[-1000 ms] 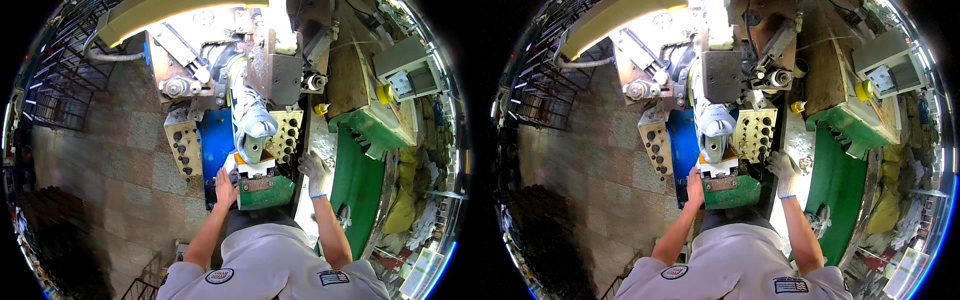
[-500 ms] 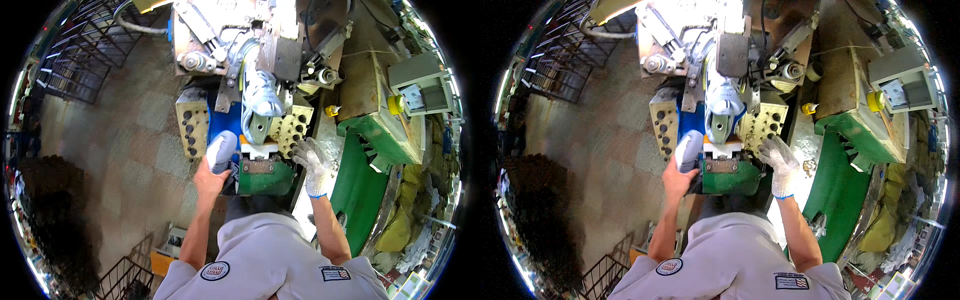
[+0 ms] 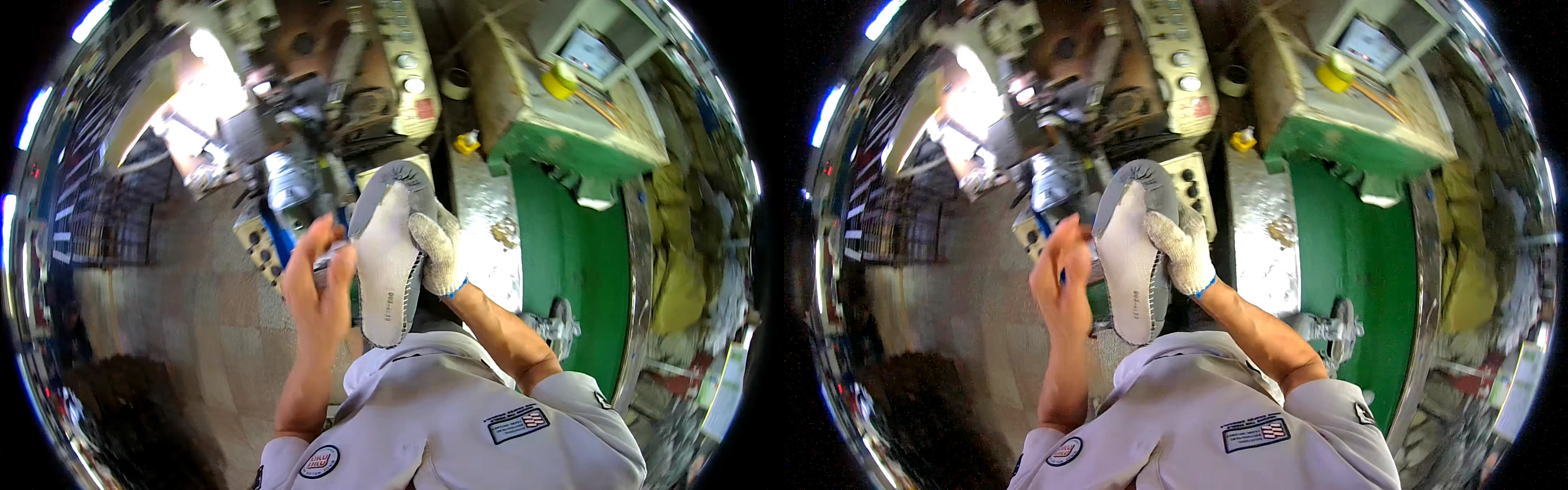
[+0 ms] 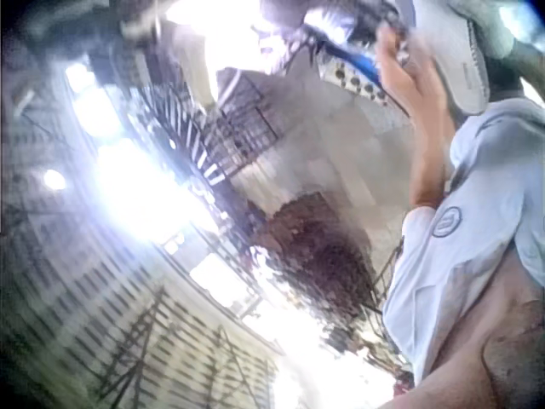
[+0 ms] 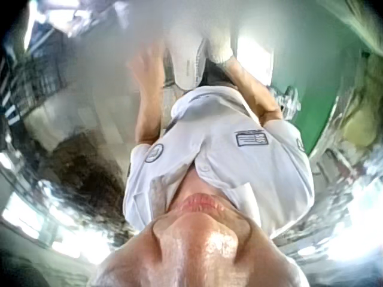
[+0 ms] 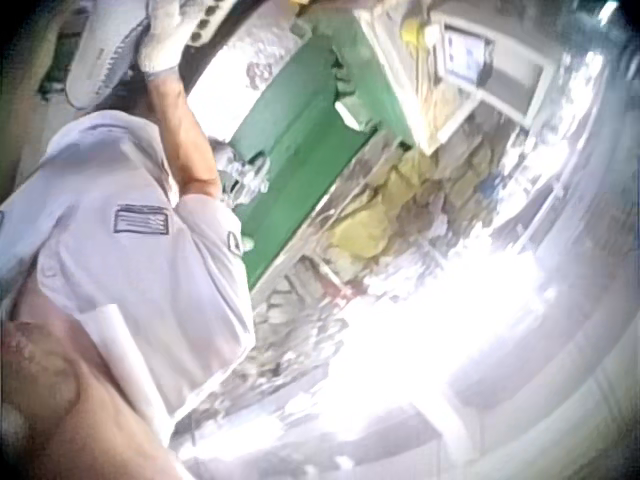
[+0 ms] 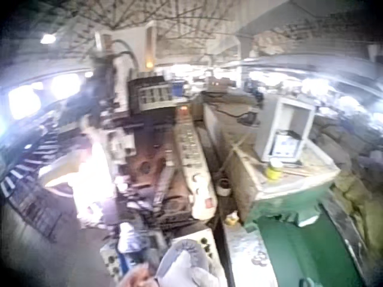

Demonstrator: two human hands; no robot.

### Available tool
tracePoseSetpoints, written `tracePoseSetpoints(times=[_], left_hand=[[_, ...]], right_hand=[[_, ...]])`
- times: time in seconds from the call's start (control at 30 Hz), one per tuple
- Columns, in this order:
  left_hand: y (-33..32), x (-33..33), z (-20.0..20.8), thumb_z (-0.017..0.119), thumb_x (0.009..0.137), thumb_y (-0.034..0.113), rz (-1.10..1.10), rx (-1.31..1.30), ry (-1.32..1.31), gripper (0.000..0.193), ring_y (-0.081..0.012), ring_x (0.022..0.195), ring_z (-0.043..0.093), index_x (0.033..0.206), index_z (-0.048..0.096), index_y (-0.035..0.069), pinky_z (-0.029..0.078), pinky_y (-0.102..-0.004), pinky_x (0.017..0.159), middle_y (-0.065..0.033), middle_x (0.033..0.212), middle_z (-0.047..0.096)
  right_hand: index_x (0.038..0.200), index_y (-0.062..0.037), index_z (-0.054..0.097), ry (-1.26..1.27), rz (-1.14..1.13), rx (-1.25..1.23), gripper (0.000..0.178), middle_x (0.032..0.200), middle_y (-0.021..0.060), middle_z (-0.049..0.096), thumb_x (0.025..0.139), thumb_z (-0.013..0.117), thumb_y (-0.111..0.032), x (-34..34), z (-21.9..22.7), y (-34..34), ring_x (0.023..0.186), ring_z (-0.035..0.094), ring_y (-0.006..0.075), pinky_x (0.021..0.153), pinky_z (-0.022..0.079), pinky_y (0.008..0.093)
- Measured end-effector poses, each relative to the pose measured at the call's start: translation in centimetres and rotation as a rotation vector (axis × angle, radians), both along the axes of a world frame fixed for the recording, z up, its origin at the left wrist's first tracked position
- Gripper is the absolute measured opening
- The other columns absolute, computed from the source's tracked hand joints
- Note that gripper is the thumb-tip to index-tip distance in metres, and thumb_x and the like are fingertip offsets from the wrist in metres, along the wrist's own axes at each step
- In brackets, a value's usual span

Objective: The person takes a shoe upper from a conveyor belt, places it into a lasting machine, operates the machine with a control panel, and then takes an apple from a nearby surface.

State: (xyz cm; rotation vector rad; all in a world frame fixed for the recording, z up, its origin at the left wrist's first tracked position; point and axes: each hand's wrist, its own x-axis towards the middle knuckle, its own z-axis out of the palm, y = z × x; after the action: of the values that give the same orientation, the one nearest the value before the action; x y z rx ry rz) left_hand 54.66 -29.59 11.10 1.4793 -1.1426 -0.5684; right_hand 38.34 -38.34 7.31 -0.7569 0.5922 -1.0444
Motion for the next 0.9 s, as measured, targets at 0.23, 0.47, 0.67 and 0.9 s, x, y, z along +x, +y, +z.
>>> tracePoseSetpoints(times=[0.23,0.47,0.67,0.9], left_hand=[[-13.2,-12.8,-2.7,0.087,0.083,0.031,-0.698,0.463,0.447,0.051,-0.0142,0.093,0.065,0.116,0.070,-0.004,0.051,-0.0296,0.087,-0.0065,0.103,0.073],[-16.5,-26.2,-9.9,0.085,0.086,0.032,-0.919,0.685,0.188,0.057,-0.0166,0.102,0.065,0.125,0.066,-0.004,0.051,-0.0301,0.093,-0.0118,0.112,0.073],[-13.7,-24.9,-16.9,0.076,0.095,0.018,-0.785,0.830,0.025,0.050,-0.0178,0.108,0.067,0.137,0.059,-0.003,0.052,-0.0311,0.096,-0.0143,0.119,0.072],[-9.4,-22.1,-22.3,0.074,0.096,0.013,-0.573,1.060,0.059,0.042,-0.0139,0.102,0.067,0.131,0.063,-0.008,0.052,-0.0276,0.094,-0.0101,0.115,0.073]], right_hand=[[0.146,-0.0006,0.050,0.331,-0.135,-0.067,0.072,0.131,0.0097,0.064,0.090,0.076,-0.036,-13.6,-2.1,-0.2,0.116,0.060,0.0165,0.100,0.049,0.0338],[0.142,-0.0013,0.056,0.460,-0.329,0.022,0.068,0.123,0.0149,0.069,0.088,0.074,-0.039,-28.2,-11.3,-0.4,0.111,0.063,0.0169,0.098,0.050,0.0336],[0.113,-0.0032,0.076,1.533,-0.091,0.600,0.078,0.107,0.0231,0.075,0.083,0.064,-0.074,-49.2,-20.6,-6.1,0.101,0.072,0.0375,0.091,0.053,0.0430],[0.127,0.0098,0.058,1.636,-0.395,0.613,0.088,0.116,0.0322,0.070,0.074,0.080,-0.056,-61.9,-33.1,-18.7,0.108,0.070,0.0423,0.093,0.056,0.0445]])
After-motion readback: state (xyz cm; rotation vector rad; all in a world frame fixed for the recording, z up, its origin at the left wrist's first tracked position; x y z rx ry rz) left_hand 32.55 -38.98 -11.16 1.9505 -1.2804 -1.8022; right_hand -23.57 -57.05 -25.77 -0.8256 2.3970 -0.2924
